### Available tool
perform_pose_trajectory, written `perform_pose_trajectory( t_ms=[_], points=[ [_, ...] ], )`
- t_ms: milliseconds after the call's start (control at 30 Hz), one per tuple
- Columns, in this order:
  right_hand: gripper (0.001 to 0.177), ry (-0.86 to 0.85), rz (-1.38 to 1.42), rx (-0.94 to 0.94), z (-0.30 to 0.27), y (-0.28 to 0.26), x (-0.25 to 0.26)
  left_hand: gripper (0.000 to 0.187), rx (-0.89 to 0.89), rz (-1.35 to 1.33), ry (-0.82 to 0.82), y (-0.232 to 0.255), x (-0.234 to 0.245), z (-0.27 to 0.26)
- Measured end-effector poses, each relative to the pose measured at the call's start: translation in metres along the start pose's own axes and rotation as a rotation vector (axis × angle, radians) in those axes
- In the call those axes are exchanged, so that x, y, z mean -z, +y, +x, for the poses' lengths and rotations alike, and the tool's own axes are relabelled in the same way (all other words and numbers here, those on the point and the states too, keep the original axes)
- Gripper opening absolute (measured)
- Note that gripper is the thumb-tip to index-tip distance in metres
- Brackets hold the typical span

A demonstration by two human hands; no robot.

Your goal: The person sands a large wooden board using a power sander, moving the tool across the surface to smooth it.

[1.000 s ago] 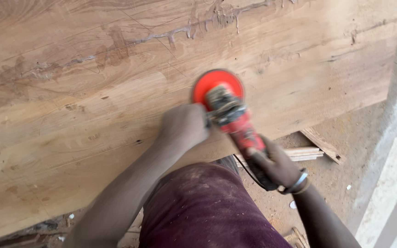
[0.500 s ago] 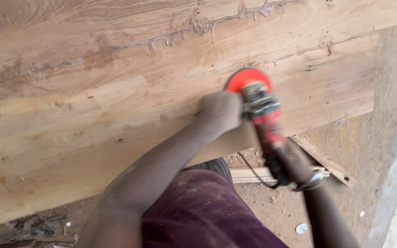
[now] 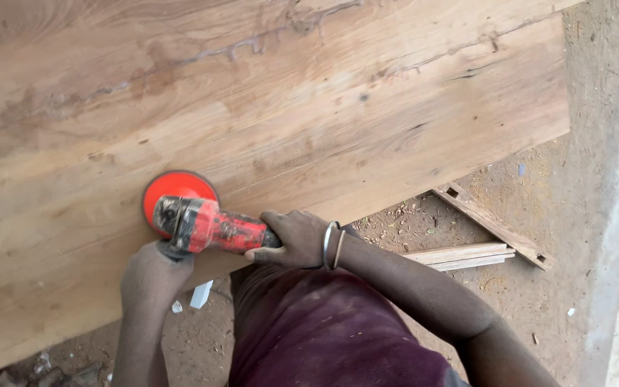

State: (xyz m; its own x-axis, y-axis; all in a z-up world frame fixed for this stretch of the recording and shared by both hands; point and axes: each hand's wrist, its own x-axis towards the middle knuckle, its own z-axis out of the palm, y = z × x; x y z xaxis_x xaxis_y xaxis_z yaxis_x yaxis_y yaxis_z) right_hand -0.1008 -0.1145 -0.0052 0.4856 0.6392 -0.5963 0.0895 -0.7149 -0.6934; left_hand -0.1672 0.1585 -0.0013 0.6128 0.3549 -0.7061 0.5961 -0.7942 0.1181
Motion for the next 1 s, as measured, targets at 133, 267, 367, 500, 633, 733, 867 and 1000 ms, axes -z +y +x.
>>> perform_pose_trajectory(
  t_ms=[133, 267, 367, 500, 633, 733, 867, 1000],
  points=[
    [0.085, 0.116, 0.082, 0.016, -0.019, 0.0, 0.004, 0.028, -0.184, 0.082, 0.042, 0.02, 0.004, 0.015],
    [0.087, 0.202, 0.076, -0.247, -0.061, 0.025, 0.035, 0.015, -0.349, 0.064, 0.173, 0.109, -0.007, 0.025],
    [0.084, 0.349, 0.111, -0.348, -0.097, 0.065, 0.061, 0.019, -0.451, 0.071, 0.207, 0.195, -0.021, 0.029],
    [0.082, 0.442, 0.252, -0.367, -0.144, 0.138, 0.098, 0.013, -0.621, 0.056, 0.166, 0.3, -0.048, 0.029],
    [0.072, 0.558, 0.293, -0.128, -0.175, 0.203, 0.132, 0.009, -0.603, 0.176, 0.112, 0.384, -0.065, 0.026],
    [0.076, 0.449, 0.329, -0.233, -0.183, 0.23, 0.153, 0.009, -0.519, 0.174, 0.087, 0.409, -0.071, 0.015],
    [0.076, 0.306, 0.26, -0.239, -0.18, 0.236, 0.171, 0.011, -0.394, 0.127, 0.051, 0.39, -0.08, 0.001],
    [0.086, 0.1, 0.226, -0.355, -0.15, 0.208, 0.174, 0.014, -0.315, 0.016, 0.125, 0.344, -0.07, -0.009]
  ],
)
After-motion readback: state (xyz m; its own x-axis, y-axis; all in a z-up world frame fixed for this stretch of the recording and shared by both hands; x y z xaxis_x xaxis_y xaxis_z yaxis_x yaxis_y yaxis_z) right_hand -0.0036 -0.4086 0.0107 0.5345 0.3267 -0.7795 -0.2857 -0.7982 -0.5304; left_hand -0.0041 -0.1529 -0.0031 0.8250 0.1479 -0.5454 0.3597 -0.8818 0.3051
